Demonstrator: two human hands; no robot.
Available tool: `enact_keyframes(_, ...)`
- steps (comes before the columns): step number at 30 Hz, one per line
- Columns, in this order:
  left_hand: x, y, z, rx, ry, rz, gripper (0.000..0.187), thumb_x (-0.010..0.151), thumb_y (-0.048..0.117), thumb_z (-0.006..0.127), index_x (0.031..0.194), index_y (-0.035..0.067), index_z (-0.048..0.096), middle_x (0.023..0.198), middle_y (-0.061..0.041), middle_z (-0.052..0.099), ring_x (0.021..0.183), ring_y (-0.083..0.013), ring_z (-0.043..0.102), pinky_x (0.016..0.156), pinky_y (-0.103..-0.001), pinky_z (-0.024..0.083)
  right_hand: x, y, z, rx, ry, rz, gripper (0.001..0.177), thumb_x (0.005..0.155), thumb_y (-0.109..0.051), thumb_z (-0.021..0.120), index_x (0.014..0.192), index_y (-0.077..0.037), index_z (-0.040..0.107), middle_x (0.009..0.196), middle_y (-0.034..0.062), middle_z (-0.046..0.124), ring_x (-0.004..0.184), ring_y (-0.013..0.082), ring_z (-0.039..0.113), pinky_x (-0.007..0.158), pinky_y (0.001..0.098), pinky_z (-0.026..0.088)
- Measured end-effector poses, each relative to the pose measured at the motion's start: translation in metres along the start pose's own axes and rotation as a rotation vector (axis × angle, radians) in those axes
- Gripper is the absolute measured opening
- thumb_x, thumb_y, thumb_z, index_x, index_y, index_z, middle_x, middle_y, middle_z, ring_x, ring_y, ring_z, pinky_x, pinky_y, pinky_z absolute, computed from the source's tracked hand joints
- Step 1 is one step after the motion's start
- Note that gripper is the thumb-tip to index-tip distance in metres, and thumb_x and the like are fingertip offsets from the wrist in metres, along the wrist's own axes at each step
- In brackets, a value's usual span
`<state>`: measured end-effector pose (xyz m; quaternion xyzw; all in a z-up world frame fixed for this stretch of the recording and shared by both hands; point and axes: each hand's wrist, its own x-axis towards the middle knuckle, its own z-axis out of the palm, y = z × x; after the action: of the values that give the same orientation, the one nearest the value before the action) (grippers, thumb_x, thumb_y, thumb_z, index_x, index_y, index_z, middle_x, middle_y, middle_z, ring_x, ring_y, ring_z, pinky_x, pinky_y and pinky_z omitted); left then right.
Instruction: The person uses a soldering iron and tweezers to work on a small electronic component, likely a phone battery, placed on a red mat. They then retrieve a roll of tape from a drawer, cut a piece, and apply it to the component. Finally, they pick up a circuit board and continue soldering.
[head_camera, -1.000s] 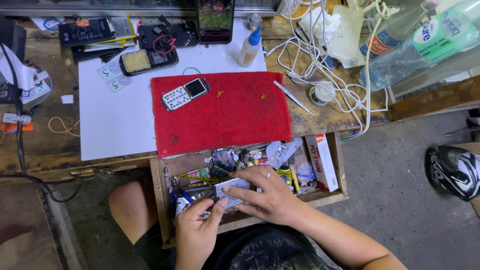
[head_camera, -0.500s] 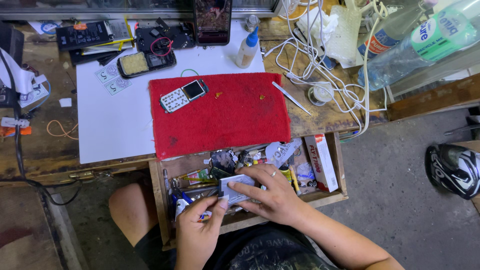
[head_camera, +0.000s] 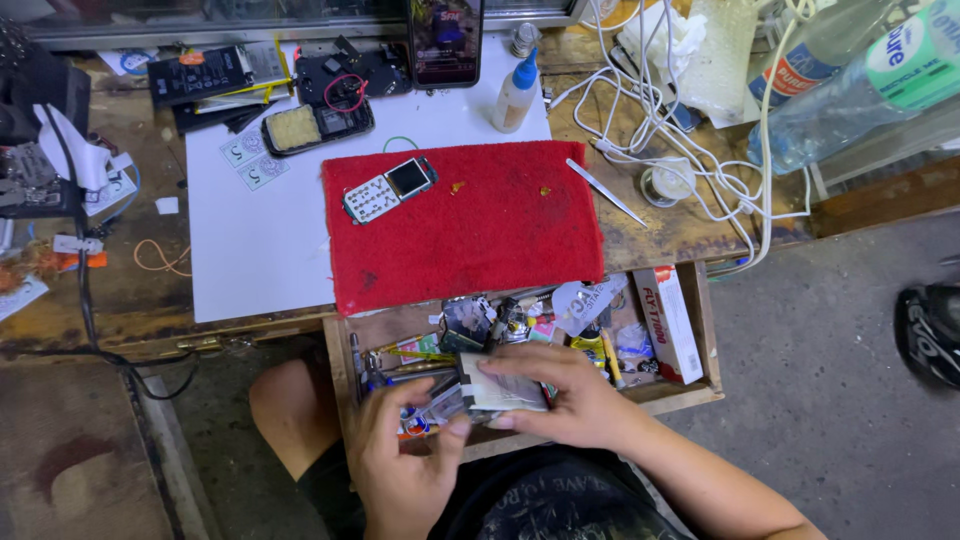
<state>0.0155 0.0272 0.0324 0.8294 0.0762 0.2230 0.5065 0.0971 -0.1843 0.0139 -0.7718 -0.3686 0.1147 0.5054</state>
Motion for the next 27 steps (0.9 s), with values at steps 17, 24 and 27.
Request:
enact_keyframes(17,0.174,-0.066,-0.083,0.18,0.217,0.209,0.023,0.105,0.006,0.077,0.113,-0.005,0.058,0.095,-0.006,0.065,0.082,-0.011,0.059,0.073,-0.026,0.048,0.017,0.023,-0.059,0.066,0.411,0.057,0.019,0.096,-0.005,0.069,0.114,0.001,0.071,0.111,0.0093,0.075,0.104,0.016,0.071,0.093,0.0306,0.055)
enact_keyframes(24,0.313,-0.126,-0.076,-0.042,0.338,0.097,0.021,0.104,0.006,0.071,0.118,-0.002,0.058,0.086,0.0,0.065,0.077,-0.0045,0.062,0.066,-0.019,0.046,0.051,0.057,-0.071,-0.308,0.731,-0.039,0.007,0.097,0.0,0.074,0.091,0.001,0.071,0.084,0.0075,0.071,0.071,0.0141,0.063,0.065,0.0277,0.048)
enact_keyframes(27,0.33,-0.135,-0.072,0.292,0.392,0.177,0.024,0.102,0.012,0.084,0.115,0.0,0.067,0.09,-0.007,0.063,0.076,-0.0153,0.059,0.064,-0.031,0.045,0.056,0.061,-0.073,-0.359,0.735,-0.049,0.008,0.093,0.0,0.076,0.086,0.002,0.071,0.079,0.008,0.069,0.066,0.0142,0.061,0.062,0.0276,0.047)
